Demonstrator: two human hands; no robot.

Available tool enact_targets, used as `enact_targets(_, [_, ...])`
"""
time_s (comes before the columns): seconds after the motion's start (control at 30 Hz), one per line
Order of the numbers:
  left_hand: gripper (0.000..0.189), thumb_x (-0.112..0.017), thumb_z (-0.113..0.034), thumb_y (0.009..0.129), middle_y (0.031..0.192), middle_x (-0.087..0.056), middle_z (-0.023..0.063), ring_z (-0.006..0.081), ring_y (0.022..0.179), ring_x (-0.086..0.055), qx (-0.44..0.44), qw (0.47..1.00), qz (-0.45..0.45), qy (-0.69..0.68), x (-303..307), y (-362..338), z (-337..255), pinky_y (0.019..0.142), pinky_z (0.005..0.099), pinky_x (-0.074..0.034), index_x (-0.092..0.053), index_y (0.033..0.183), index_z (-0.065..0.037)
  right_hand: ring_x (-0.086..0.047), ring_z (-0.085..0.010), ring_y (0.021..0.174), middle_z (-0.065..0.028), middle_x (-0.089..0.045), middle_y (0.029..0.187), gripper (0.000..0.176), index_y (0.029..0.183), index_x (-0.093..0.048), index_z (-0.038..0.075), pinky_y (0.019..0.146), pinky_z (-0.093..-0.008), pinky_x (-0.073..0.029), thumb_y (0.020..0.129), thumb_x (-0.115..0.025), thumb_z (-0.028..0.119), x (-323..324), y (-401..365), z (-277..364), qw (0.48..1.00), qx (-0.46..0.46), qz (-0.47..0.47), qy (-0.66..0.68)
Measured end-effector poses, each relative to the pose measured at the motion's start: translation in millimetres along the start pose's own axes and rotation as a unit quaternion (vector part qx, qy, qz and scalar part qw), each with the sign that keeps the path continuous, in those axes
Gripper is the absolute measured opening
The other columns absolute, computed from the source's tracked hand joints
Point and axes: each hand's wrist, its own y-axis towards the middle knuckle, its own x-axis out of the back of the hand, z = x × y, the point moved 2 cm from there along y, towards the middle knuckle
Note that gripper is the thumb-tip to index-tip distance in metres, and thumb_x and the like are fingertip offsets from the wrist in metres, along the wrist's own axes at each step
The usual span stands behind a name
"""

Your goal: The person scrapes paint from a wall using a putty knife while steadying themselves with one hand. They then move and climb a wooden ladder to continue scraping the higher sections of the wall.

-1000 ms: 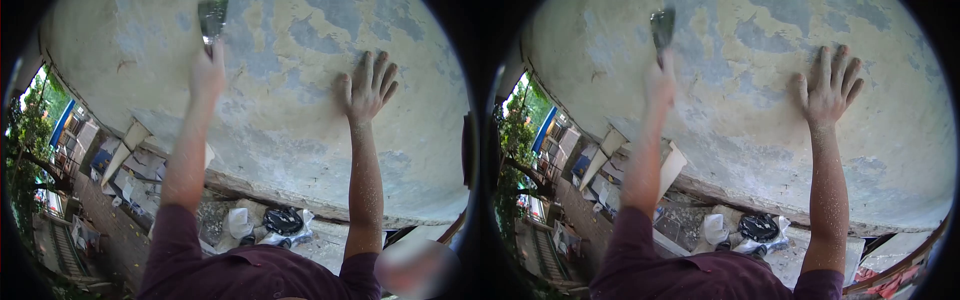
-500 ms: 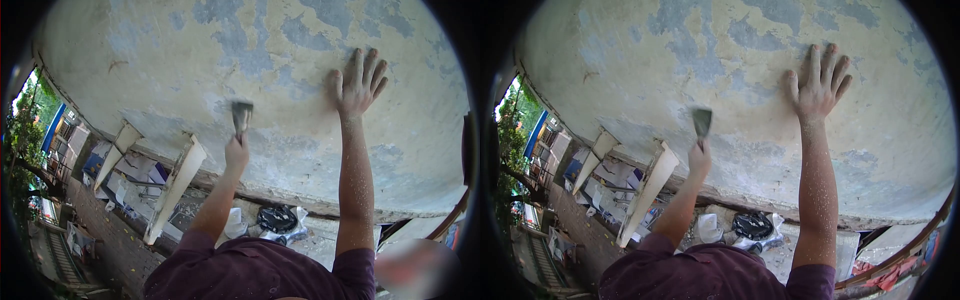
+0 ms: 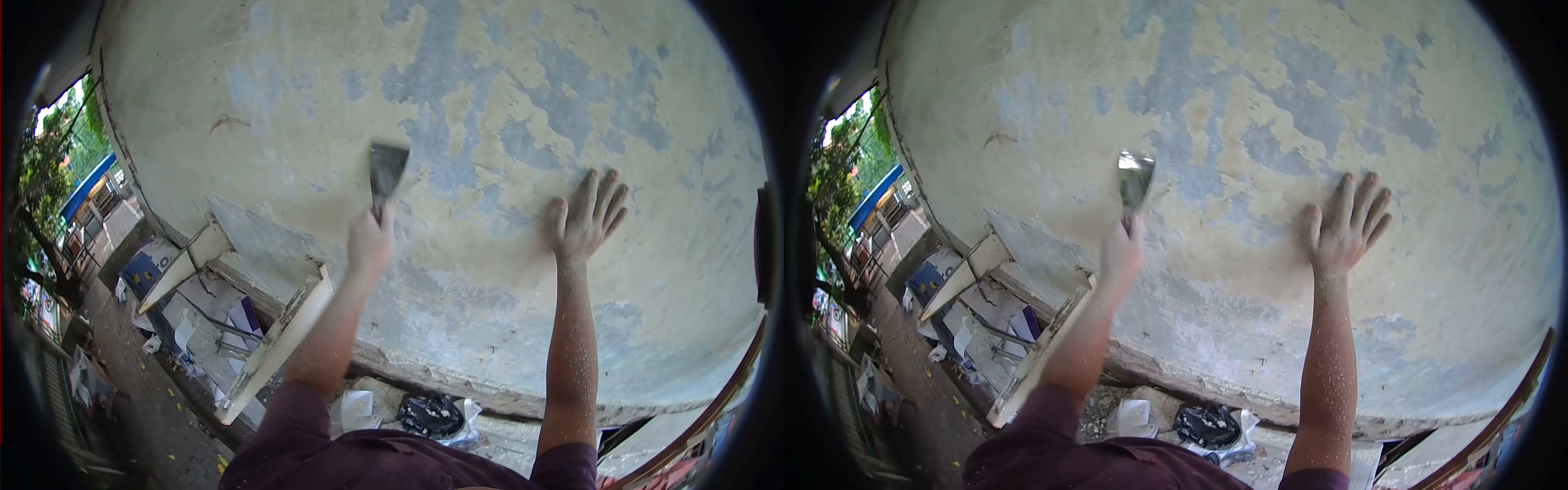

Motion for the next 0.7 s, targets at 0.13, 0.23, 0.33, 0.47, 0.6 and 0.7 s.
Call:
enact_targets(0.13, [0.052,-0.042,-0.048,0.092,0.079,-0.063,0.0267,0.0435,0.079,-0.061,-0.033,0.996,-0.025,0.075,88.8,149.2,-80.2,0.066,0.0485,-0.049,-0.061,0.089,0.000,-0.013,-0.0337,0.142,-0.0131,-0.026,0.151,0.067,0.140,-0.040,0.009,0.114,-0.0469,-0.001,0.092,-0.035,0.054,-3.8,0.7,-0.2,0.999,0.013,-0.008,-0.028])
enact_targets(0.23, [0.046,-0.043,-0.043,0.094,0.083,-0.062,0.0273,0.0430,0.074,-0.062,-0.130,0.963,-0.056,0.229,110.5,185.7,-69.5,0.064,0.0479,-0.050,-0.057,0.102,0.001,-0.012,-0.0337,0.142,-0.0122,-0.024,0.152,0.067,0.142,-0.037,0.011,0.114,-0.0472,-0.003,0.092,-0.032,0.055,-2.9,-1.2,-1.0,0.999,0.025,-0.005,-0.029])
enact_targets(0.33, [0.037,-0.050,-0.025,0.093,0.090,-0.061,0.0243,0.0358,0.070,-0.063,-0.211,0.970,-0.059,0.109,91.1,150.9,6.3,0.064,0.0429,-0.051,-0.044,0.121,-0.001,-0.012,-0.0338,0.142,-0.0107,-0.022,0.153,0.068,0.144,-0.034,0.013,0.113,-0.0476,-0.004,0.093,-0.029,0.057,-4.7,-0.3,-2.5,0.998,0.032,-0.006,-0.048])
enact_targets(0.47, [0.032,-0.053,-0.016,0.090,0.093,-0.062,0.0233,0.0330,0.085,-0.065,-0.073,0.981,-0.059,-0.172,102.6,69.6,49.3,0.072,0.0401,-0.051,-0.048,0.119,-0.004,-0.012,-0.0336,0.142,-0.0096,-0.020,0.154,0.072,0.145,-0.031,0.014,0.113,-0.0486,-0.005,0.092,-0.026,0.062,-6.7,-2.9,-7.0,0.998,0.028,-0.004,-0.057])
enact_targets(0.6, [0.043,-0.053,-0.018,0.092,0.089,-0.062,0.0122,0.0201,0.078,-0.062,-0.066,0.983,-0.128,-0.111,163.5,121.2,63.4,0.072,0.0312,-0.048,-0.044,0.132,-0.008,-0.011,-0.0337,0.142,-0.0100,-0.017,0.154,0.073,0.147,-0.026,0.014,0.112,-0.0534,-0.007,0.092,-0.027,0.062,-9.6,4.6,11.5,0.998,0.000,-0.017,-0.067])
enact_targets(0.7, [0.043,-0.048,-0.020,0.094,0.105,-0.063,0.0218,0.0388,0.097,-0.061,-0.082,0.989,-0.121,-0.001,185.4,161.2,101.9,0.078,0.0416,-0.049,-0.043,0.136,-0.016,-0.012,-0.0352,0.142,-0.0141,-0.022,0.152,0.070,0.143,-0.034,0.010,0.112,-0.0537,-0.003,0.093,-0.027,0.058,-15.5,25.6,68.0,0.999,0.048,0.002,0.012])
